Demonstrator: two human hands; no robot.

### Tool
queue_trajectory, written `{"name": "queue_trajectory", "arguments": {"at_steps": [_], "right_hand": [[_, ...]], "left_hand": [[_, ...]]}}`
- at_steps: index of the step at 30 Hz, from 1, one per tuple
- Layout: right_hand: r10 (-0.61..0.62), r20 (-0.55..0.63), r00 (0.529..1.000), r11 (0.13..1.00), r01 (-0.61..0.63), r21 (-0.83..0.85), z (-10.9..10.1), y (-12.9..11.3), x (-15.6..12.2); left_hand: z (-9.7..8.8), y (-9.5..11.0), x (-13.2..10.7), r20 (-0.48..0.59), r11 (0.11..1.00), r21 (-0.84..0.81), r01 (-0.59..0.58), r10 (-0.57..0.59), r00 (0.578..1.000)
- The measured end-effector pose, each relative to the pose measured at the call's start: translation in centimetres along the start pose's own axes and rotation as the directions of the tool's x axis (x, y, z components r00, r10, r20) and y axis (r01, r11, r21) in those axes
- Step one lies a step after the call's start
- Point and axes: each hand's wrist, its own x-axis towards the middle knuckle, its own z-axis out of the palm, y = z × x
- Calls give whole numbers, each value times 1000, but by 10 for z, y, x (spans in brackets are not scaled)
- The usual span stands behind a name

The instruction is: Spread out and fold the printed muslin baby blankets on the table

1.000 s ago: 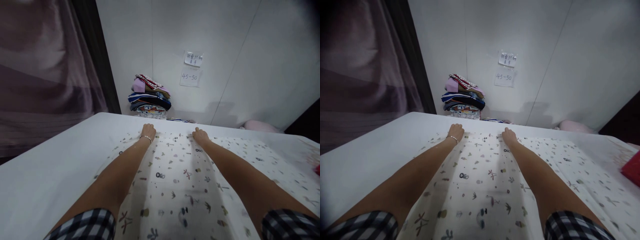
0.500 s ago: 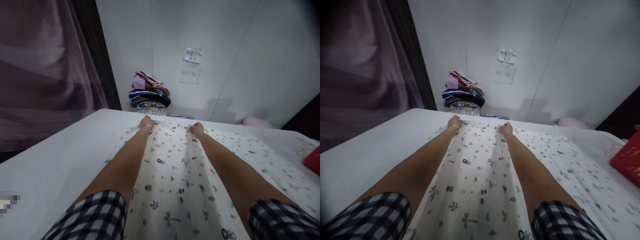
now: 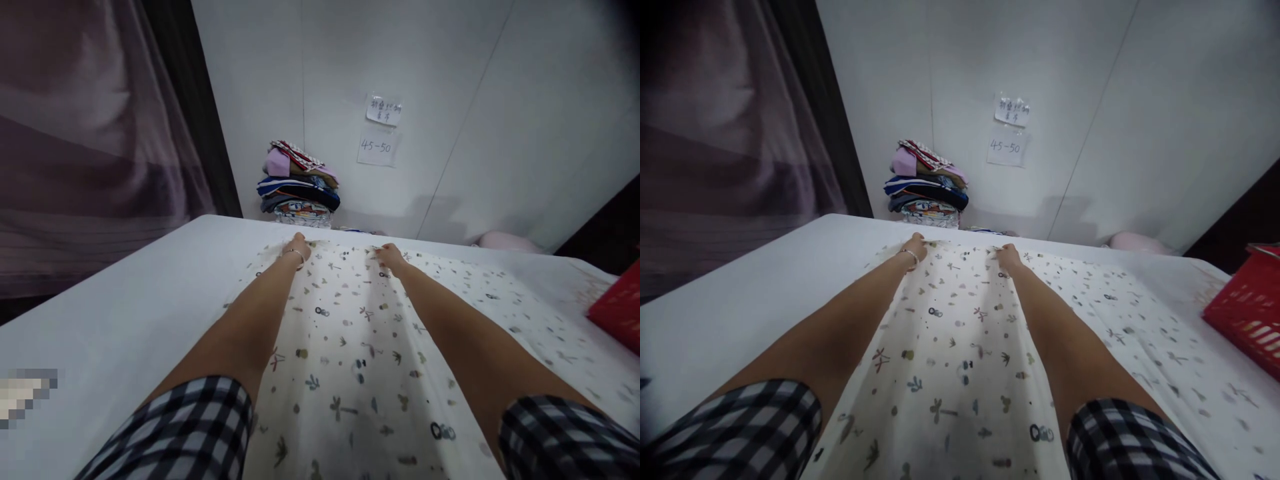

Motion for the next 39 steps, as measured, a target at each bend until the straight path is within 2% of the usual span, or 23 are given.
{"name": "queue_trajectory", "arguments": {"at_steps": [6, 9, 12, 19, 24, 28, 30, 33, 35, 37, 39], "right_hand": [[-45, -18, 999, 999, 46, 12, -10, -33, -5], [-60, -43, 997, 998, 60, 5, -6, -43, 2], [-45, -41, 998, 999, 45, -9, 1, -40, 7], [34, 7, 999, 999, -33, -35, 20, -9, 25], [59, 33, 998, 996, -57, -62, 30, 5, 44], [32, 74, 997, 997, -26, -75, 26, 8, 45], [-19, 112, 994, 997, 27, -68, 22, 6, 37], [-137, 194, 971, 986, 153, -69, 17, 4, 11], [-220, 241, 945, 966, 246, -84, 17, 7, -13], [-308, 308, 900, 912, 372, -175, 18, 15, -39], [-351, 436, 829, 783, 516, -349, 19, 25, -60]], "left_hand": [[-31, 7, 6, -58, 998, -30, -49, 48, 997], [-36, 5, 17, -87, 999, -11, -46, 45, 995], [-26, -1, 27, -62, 1000, 18, -19, 20, 998], [11, -19, 39, 31, 998, 56, 14, -16, 999], [26, -26, 48, 53, 997, 67, 24, -28, 998], [33, -29, 50, 75, 998, 58, -9, 4, 997], [26, -35, 50, 76, 998, 40, -46, 43, 996], [-1, -59, 45, 42, 997, 42, -68, 66, 997], [-27, -87, 35, -7, 997, 78, -15, 15, 1000], [-53, -121, 18, -55, 989, 122, 80, -74, 996], [-72, -151, -5, -77, 973, 159, 168, -158, 985]]}}
